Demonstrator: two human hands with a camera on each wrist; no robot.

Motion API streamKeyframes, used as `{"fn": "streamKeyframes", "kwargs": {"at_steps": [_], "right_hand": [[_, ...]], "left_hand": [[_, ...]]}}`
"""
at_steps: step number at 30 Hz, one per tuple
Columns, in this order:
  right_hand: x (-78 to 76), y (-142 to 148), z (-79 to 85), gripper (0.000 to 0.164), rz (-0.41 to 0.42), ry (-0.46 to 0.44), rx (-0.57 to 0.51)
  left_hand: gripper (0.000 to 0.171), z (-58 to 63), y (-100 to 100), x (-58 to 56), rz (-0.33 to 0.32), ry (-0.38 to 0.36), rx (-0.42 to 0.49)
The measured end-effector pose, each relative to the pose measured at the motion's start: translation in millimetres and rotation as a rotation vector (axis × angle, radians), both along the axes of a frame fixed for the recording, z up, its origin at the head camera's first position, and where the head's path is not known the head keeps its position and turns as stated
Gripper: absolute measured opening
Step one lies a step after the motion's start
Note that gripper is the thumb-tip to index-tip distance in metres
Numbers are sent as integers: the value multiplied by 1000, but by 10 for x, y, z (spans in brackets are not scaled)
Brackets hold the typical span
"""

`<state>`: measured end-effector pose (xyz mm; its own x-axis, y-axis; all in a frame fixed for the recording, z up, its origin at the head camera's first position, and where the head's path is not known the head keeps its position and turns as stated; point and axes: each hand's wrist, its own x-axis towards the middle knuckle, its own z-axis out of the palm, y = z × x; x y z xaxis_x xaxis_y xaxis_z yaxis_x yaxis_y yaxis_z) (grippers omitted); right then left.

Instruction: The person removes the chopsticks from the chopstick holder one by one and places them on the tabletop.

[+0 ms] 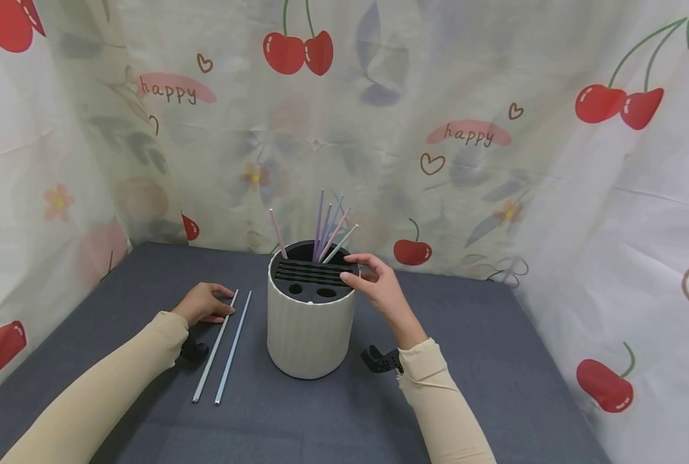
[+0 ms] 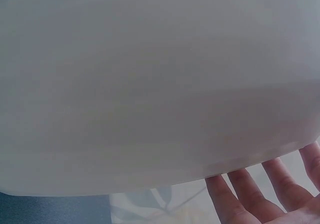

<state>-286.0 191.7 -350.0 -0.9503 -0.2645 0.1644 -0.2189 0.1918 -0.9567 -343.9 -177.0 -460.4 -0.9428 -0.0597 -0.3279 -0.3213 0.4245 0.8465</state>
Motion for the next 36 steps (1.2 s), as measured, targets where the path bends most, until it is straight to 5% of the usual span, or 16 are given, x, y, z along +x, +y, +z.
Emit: {"fn": "streamKeyframes", "kwargs": {"at_steps": [16, 20, 23, 31, 36], "right_hand": [[2, 10, 5, 42, 0, 12, 4], [-1, 9, 2, 42, -1, 13, 6], [-14, 14, -12, 42, 0, 16, 14], [-9, 13, -12, 41, 2, 20, 14], [-12, 8, -12, 41, 3, 19, 14]], "left_hand": [[44, 33, -12, 19, 2, 12, 20], [45, 145, -41, 0, -21, 27, 60], [48, 388, -16, 2, -68, 95, 135], [48, 1439, 333, 220, -174, 421, 380], [43, 1721, 565, 395, -304, 560, 364]]}}
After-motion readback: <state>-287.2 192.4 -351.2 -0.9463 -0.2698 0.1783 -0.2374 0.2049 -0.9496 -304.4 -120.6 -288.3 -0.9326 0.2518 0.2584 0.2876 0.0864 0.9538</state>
